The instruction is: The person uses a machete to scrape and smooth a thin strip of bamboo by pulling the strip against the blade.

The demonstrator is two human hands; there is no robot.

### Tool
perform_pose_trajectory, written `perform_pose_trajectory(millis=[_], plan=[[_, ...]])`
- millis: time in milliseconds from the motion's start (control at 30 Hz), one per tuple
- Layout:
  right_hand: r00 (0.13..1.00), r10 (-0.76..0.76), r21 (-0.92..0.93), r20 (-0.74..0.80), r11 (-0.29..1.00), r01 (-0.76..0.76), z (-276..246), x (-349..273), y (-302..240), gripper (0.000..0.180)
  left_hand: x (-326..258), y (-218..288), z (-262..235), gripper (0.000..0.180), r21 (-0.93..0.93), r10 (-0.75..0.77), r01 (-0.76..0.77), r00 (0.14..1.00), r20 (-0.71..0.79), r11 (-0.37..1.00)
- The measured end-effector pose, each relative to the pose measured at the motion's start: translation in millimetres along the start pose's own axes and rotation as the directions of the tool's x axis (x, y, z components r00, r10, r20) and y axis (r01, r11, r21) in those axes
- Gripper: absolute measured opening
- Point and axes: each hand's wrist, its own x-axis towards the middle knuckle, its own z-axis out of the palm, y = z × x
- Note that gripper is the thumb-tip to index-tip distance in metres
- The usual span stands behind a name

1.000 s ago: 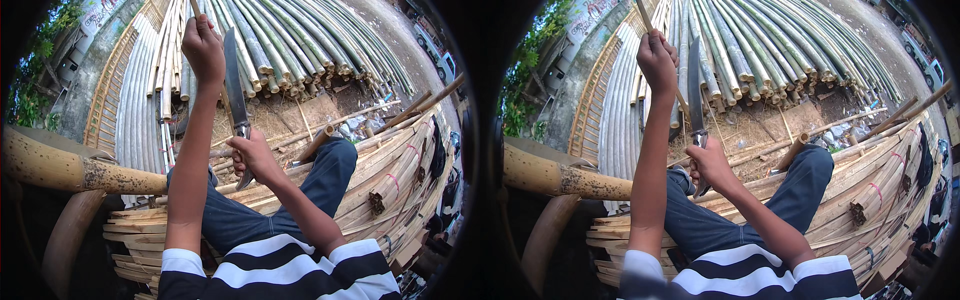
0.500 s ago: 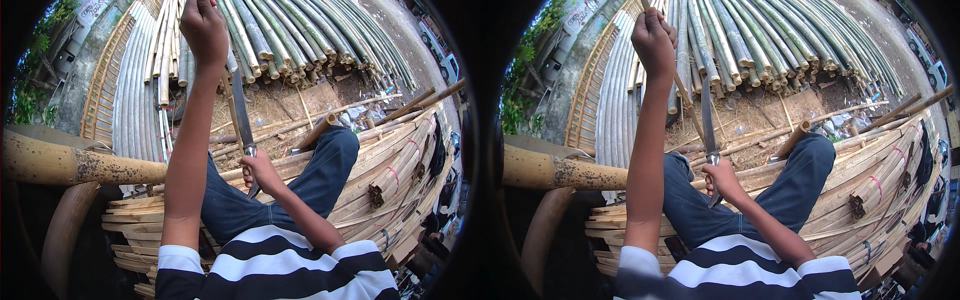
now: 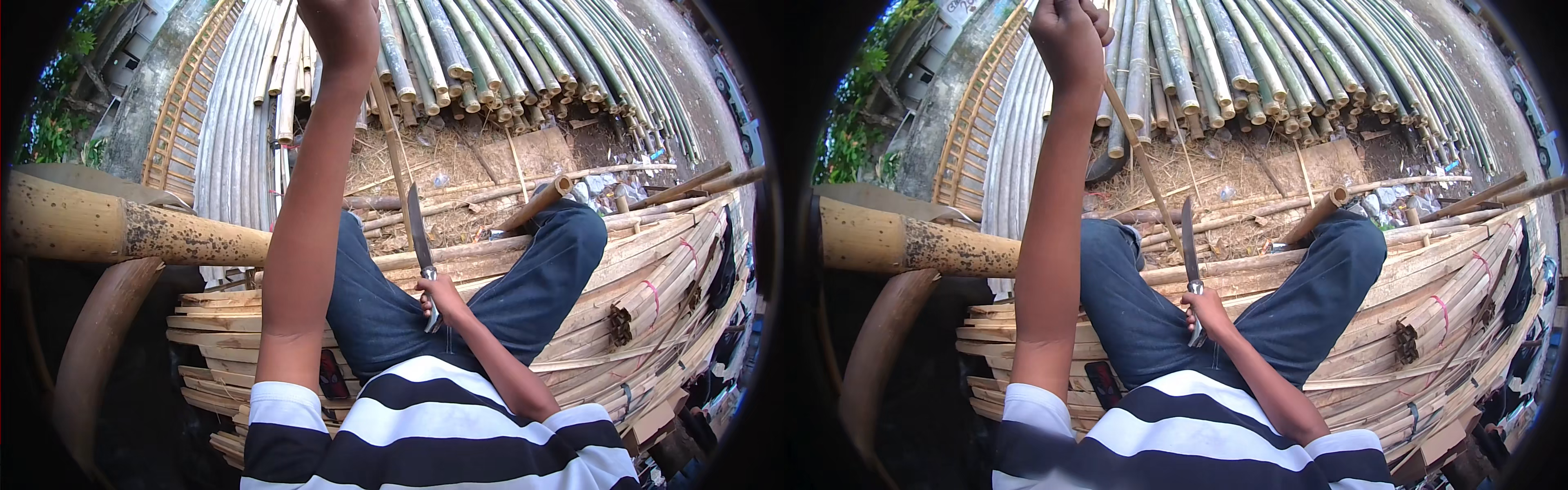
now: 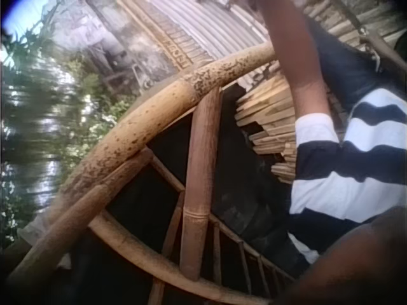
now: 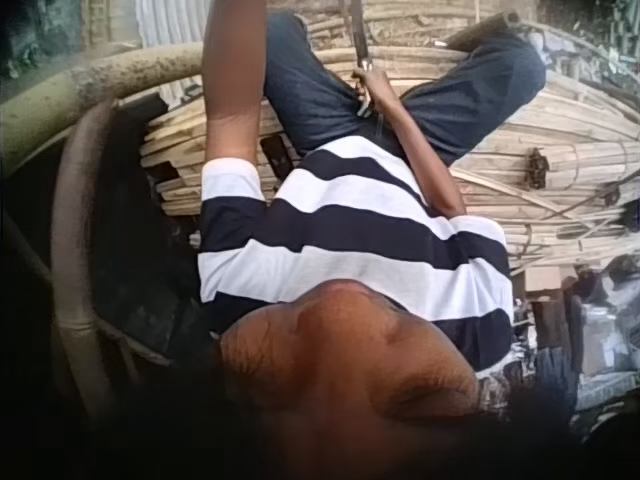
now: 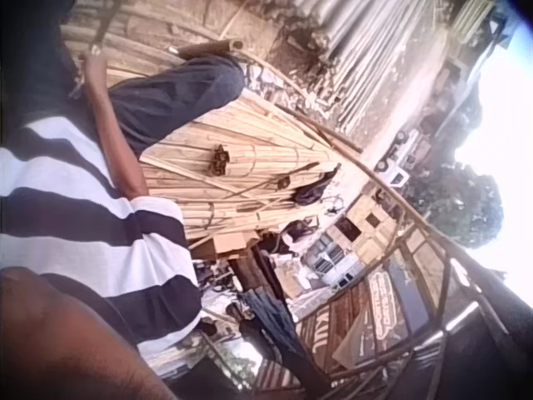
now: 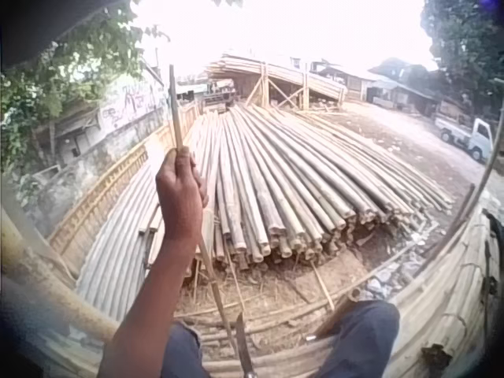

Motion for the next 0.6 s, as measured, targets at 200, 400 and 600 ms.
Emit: perform_pose_trajectory(millis=[200,400,600], plan=[[0.926,-0.326,0.077,0.193,0.945,0.317,53,-59,-124,0.017,-1,-3,1,0.032,0.023,-0.002,0.001,1.0,0.02,1.0],[0.814,-0.506,0.096,0.287,0.86,0.501,75,-75,-172,0.02,1,-4,-1,0.035,0.263,0.17,-0.149,0.984,-0.06,0.953],[0.988,-0.124,0.162,0.095,0.981,0.108,42,-27,-36,0.015,9,-13,-5,0.036,0.613,0.472,-0.355,0.881,-0.032,0.705]])
